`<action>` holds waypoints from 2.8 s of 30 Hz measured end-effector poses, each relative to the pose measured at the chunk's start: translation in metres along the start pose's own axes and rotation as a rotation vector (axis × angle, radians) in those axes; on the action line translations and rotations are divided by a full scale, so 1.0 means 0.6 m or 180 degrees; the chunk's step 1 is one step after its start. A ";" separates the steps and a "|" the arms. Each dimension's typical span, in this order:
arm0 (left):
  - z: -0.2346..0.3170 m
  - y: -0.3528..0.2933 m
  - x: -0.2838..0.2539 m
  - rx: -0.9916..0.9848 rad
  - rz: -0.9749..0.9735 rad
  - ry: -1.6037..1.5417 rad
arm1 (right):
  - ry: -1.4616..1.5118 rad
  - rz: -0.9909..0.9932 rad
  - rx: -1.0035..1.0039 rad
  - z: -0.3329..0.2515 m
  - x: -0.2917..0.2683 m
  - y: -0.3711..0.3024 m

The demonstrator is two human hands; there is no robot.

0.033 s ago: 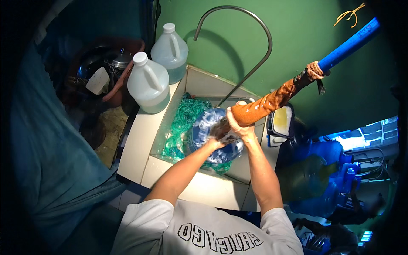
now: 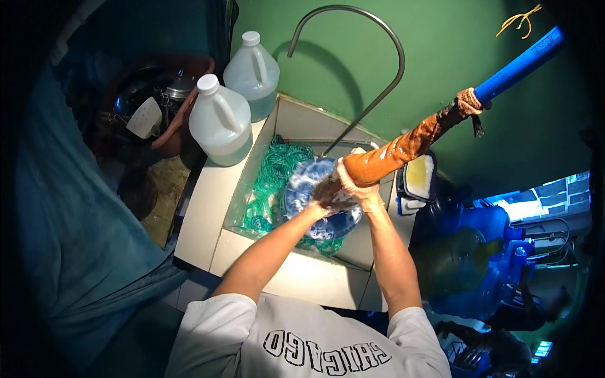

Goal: The person scrubs the interior of large water dispenser jugs using a long-handled brush and rinses them under a tap. They handle both blue and yellow jugs, repeatedly inserting the brush, rotating it, and rinsing the interior before setting the jugs aside.

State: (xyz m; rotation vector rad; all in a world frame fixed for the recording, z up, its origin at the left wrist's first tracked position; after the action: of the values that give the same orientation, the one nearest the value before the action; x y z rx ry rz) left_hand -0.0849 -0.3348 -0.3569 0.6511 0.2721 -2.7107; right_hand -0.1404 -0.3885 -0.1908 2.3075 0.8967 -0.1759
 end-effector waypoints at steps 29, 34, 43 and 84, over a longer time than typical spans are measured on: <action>-0.274 -0.007 -0.082 -0.2683 0.0068 -0.3678 | 0.1102 -0.1670 0.0897 0.222 -0.003 0.020; -0.285 0.030 -0.078 -0.3033 0.0374 -0.3456 | 0.1220 -0.1936 0.0384 0.181 0.048 0.043; -0.178 0.033 -0.119 -0.2661 -0.0174 -0.2367 | -0.1092 -0.1295 0.1824 0.179 -0.121 -0.054; 0.023 -0.009 -0.044 0.0318 0.0565 0.0909 | -0.2255 -0.0381 0.0550 0.029 -0.063 -0.110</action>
State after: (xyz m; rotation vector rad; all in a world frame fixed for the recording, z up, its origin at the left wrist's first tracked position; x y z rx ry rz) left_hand -0.0701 -0.3262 -0.3319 1.0418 0.1397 -2.4714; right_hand -0.2099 -0.3836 -0.2264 2.0914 0.6562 -1.0786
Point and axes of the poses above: each hand's wrist, its own y-axis towards the middle knuckle, its own x-axis out of the palm, z = x × y, the point moved 1 cm from there along y, towards the middle knuckle, and after that the axes turned 15 degrees about -x, right-handed, at the moved point
